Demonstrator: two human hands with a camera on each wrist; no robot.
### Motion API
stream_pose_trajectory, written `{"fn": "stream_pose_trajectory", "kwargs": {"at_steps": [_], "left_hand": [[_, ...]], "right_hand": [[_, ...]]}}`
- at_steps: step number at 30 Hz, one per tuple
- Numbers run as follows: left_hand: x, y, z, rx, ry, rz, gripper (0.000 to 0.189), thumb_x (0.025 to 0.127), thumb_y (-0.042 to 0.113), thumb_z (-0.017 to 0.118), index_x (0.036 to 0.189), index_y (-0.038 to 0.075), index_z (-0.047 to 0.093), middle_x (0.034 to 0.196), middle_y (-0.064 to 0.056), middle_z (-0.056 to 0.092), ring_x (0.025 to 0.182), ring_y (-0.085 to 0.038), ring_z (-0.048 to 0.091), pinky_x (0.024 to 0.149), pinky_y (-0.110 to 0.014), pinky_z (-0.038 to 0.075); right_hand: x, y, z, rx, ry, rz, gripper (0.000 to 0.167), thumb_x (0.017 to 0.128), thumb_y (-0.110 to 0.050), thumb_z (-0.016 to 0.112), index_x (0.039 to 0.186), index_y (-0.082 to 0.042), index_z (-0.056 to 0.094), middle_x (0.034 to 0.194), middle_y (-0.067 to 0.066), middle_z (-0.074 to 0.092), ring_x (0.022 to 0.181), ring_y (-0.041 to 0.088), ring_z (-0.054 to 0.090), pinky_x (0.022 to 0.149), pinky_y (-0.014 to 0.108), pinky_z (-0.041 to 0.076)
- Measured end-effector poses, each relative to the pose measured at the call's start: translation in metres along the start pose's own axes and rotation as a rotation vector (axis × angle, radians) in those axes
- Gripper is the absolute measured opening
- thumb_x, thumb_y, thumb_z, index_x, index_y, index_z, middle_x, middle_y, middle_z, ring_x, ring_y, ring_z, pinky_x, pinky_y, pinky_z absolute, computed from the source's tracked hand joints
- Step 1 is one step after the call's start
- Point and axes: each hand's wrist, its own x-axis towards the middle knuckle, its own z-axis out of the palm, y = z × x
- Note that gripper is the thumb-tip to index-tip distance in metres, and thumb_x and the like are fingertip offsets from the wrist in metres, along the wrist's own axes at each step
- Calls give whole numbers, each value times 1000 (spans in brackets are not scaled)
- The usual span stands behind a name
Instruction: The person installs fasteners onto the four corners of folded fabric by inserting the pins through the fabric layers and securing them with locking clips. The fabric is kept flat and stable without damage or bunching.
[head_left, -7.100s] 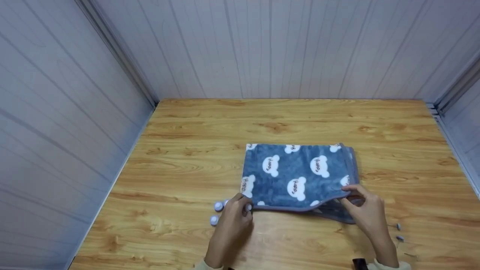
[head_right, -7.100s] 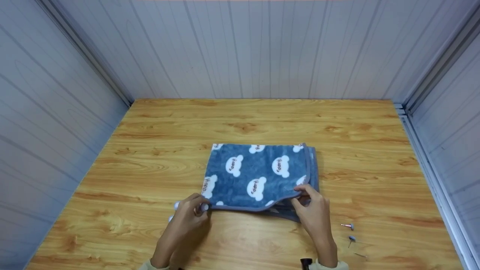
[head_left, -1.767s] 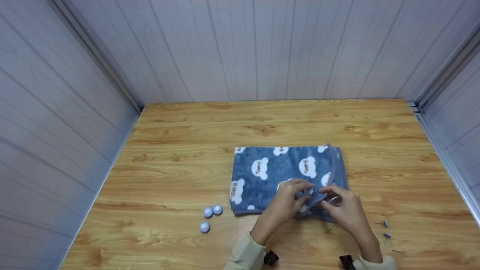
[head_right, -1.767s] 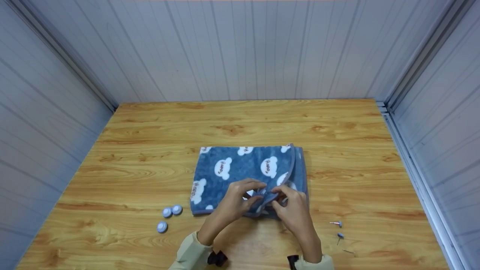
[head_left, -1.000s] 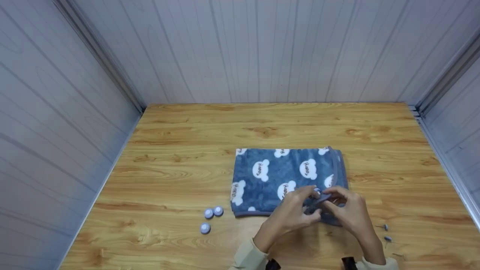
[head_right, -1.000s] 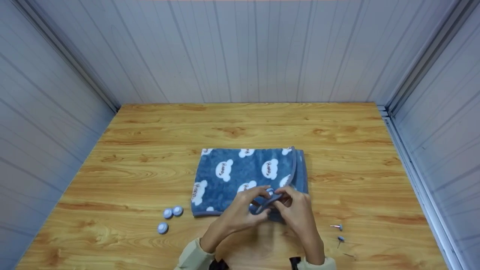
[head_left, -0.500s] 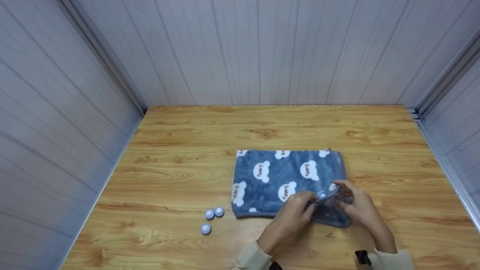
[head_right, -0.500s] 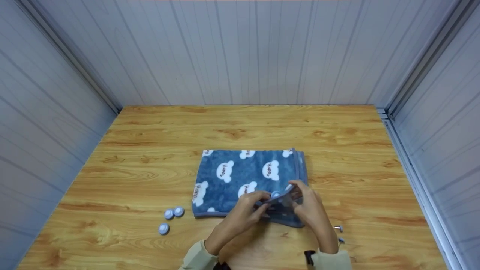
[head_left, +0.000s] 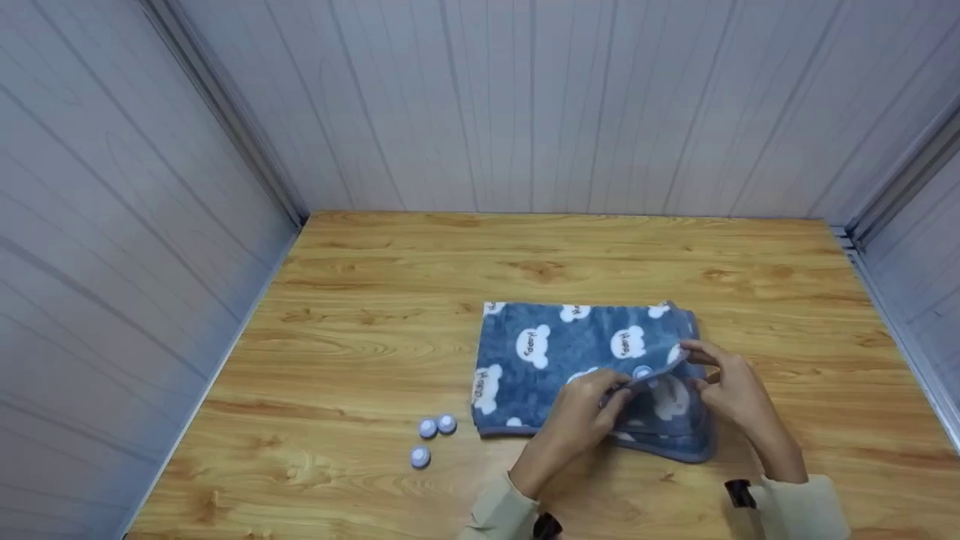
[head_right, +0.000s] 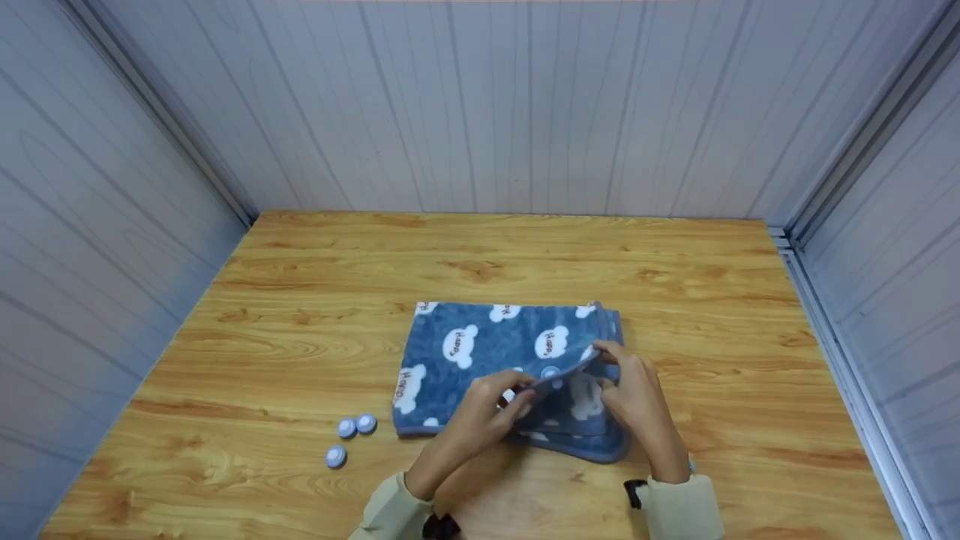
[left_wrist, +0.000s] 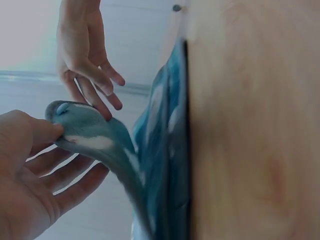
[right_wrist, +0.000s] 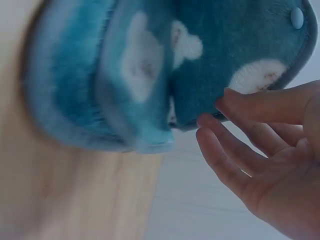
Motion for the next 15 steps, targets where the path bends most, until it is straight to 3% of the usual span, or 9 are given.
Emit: {"fn": "stream_pose_trajectory", "kwargs": {"at_steps": [7, 15], "left_hand": [[13, -18, -22, -57, 154, -3, 12, 94, 9, 58, 100, 6, 67, 90, -2, 66, 78, -4, 59, 66, -18, 50], [21, -38, -41, -99, 217, -103, 12, 90, 1, 60, 100, 1, 66, 86, -6, 67, 71, -7, 60, 61, -13, 46]], "right_hand": [[25, -18, 2, -30, -27, -48, 55, 76, 17, 58, 128, 2, 54, 113, 26, 62, 86, 37, 63, 61, 35, 47], [58, -33, 14, -70, -78, -91, 54, 76, 14, 61, 128, 3, 54, 115, 23, 61, 106, 41, 54, 78, 50, 45]]}}
